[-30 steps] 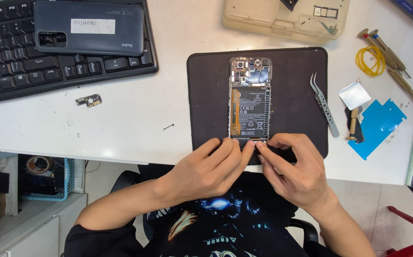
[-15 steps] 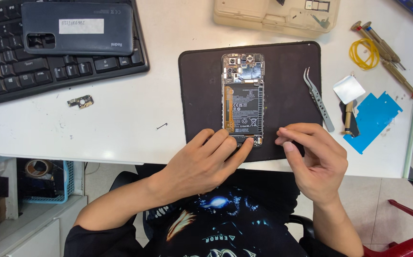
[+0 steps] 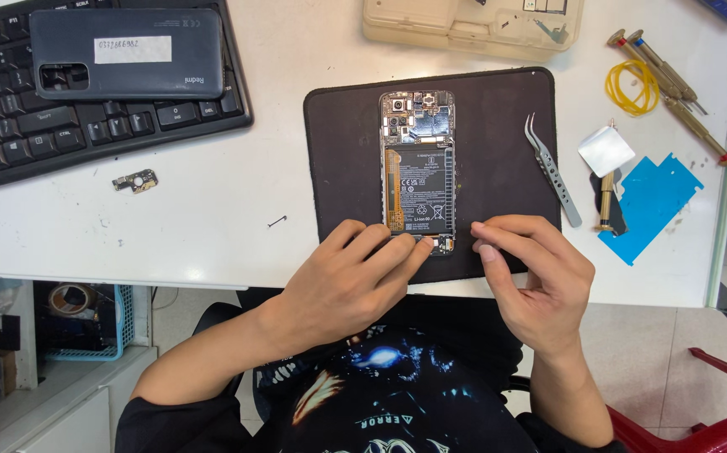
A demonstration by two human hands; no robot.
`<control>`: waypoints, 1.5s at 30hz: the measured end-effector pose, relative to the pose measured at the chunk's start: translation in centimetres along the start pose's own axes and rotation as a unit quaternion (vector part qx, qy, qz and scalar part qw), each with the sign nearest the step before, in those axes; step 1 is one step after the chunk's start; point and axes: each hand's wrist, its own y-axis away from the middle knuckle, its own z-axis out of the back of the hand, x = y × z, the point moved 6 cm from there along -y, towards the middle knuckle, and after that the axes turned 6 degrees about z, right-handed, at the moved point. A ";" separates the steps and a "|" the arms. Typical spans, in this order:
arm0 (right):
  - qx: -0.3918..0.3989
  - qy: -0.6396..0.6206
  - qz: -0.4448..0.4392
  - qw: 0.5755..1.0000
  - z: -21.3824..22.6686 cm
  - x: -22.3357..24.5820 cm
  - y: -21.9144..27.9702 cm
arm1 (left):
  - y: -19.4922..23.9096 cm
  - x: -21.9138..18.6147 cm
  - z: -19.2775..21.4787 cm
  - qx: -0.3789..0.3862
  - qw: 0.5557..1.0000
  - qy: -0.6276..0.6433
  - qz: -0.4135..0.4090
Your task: The person works on a disassembled smartphone placed on a desk mat. They use tweezers to remove and reattach small ribbon cables and connectors near the battery, then lift the phone to inspect the edges.
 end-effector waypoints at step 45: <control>-0.022 -0.019 0.010 1.000 -0.2 -0.1 1.0 | 0.9 0.5 2.5 -0.053 0.989 0.141 0.010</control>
